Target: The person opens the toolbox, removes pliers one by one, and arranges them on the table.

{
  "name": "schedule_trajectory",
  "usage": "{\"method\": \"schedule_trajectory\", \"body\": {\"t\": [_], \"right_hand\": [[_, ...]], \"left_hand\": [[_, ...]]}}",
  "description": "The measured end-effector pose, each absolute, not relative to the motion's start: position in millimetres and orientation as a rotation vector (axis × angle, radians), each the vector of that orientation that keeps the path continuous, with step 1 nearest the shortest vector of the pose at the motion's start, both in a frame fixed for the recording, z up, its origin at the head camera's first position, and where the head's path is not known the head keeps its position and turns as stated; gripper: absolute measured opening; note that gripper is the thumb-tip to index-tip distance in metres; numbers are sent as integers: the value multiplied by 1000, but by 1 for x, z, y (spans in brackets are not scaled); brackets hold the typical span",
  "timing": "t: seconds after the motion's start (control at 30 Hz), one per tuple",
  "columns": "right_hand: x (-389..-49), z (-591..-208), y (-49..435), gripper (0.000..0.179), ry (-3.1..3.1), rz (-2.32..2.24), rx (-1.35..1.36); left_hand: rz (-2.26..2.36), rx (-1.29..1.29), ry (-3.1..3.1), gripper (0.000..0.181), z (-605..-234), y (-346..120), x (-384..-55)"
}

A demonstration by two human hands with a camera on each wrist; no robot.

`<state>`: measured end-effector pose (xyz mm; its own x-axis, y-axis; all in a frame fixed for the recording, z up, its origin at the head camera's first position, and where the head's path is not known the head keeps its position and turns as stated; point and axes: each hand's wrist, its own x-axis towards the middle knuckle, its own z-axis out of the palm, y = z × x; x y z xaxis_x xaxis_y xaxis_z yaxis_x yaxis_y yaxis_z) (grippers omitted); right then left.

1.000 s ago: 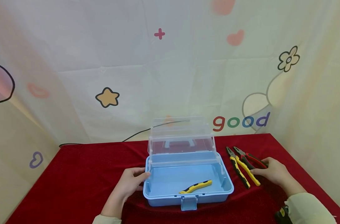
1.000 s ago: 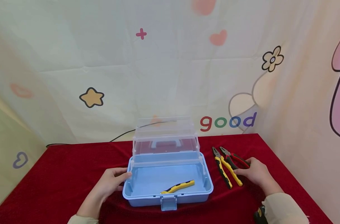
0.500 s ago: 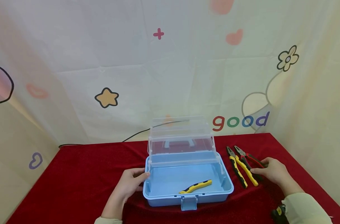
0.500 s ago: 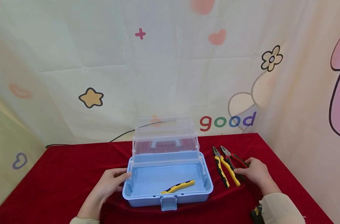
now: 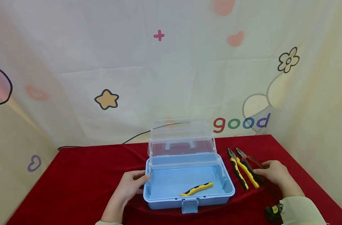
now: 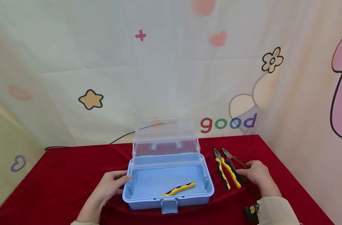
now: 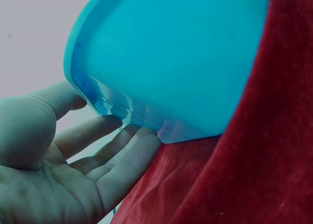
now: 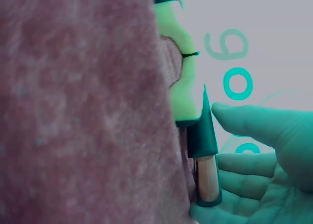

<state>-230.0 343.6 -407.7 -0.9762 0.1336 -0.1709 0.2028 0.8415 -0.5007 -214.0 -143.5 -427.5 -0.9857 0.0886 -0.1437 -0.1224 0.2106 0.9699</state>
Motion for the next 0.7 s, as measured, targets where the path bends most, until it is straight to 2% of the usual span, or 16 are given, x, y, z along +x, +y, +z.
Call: {"method": "schedule_trajectory", "body": {"t": [0.7], "right_hand": [[-221, -402, 334, 87, 2889, -828, 234]], "left_hand": [[1863, -35, 2341, 43, -428, -145, -213]]}}
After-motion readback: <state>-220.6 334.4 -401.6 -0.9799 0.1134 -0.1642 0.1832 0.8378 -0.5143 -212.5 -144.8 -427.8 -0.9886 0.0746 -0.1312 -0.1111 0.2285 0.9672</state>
